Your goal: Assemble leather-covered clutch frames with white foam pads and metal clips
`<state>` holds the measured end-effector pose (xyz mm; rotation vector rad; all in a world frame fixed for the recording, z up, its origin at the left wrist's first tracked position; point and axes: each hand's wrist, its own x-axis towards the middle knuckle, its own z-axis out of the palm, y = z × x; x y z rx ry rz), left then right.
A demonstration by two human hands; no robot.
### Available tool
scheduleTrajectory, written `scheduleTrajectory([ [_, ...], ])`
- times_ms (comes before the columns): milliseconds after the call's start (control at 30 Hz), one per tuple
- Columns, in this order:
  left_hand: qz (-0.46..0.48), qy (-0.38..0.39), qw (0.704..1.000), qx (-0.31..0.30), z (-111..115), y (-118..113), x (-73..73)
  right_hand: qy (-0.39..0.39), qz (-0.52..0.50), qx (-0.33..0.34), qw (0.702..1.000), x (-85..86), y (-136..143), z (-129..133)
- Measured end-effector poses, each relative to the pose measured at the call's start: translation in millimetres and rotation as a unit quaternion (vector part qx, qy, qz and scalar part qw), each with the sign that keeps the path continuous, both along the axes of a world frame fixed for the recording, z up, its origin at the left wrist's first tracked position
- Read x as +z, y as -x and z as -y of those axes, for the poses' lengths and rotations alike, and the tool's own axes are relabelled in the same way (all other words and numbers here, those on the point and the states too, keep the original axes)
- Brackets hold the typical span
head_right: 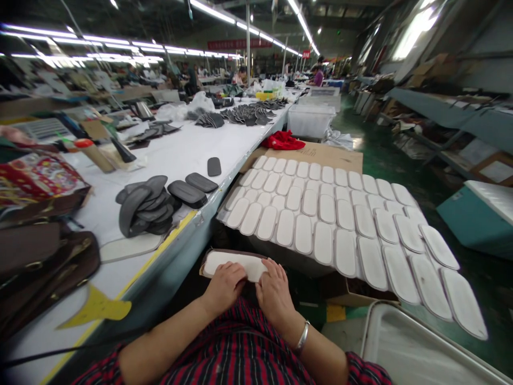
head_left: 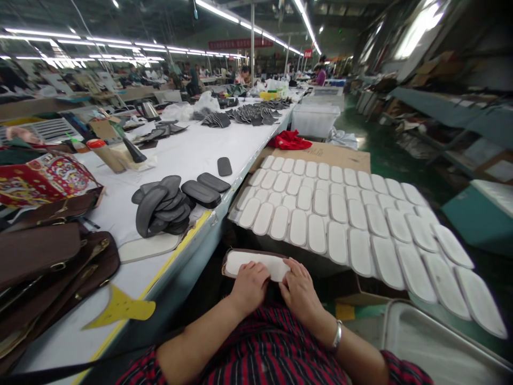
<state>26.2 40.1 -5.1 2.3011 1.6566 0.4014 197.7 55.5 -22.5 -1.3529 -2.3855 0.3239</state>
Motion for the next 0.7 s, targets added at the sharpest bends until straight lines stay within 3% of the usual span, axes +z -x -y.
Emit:
scheduleTrajectory([
  [100, 0.026, 0.031, 0.998, 0.045, -5.7, -3.9, 1.3, -0.003, 0.027, -0.033, 0.999, 6.4, 2.9, -4.9],
  [167, 0.108, 0.061, 0.991, 0.047, -7.9, 5.4, 1.6, 0.032, 0.041, -0.020, 0.998, 11.5, 0.5, -12.1],
  [300, 0.358, 0.067, 0.928, 0.076, 0.7, 59.8, -4.0, 0.115, 0.079, 0.060, 0.988, 13.4, -6.1, -33.0],
  [400, 0.346, 0.062, 0.925, 0.146, 16.5, 104.0, -19.1, 0.154, 0.128, 0.106, 0.974, 9.7, 0.9, -48.0],
  [467, 0.309, 0.100, 0.931, 0.167, 24.0, 119.0, -33.2, 0.172, 0.155, 0.130, 0.964, 8.8, 12.8, -55.3],
  [567, 0.343, 0.145, 0.914, 0.161, 23.7, 118.6, -51.9, 0.171, 0.171, 0.155, 0.958, 10.7, 34.1, -63.3],
  [700, 0.443, 0.127, 0.874, 0.151, 13.7, 105.8, -61.5, 0.166, 0.178, 0.170, 0.955, 11.4, 56.8, -72.2],
])
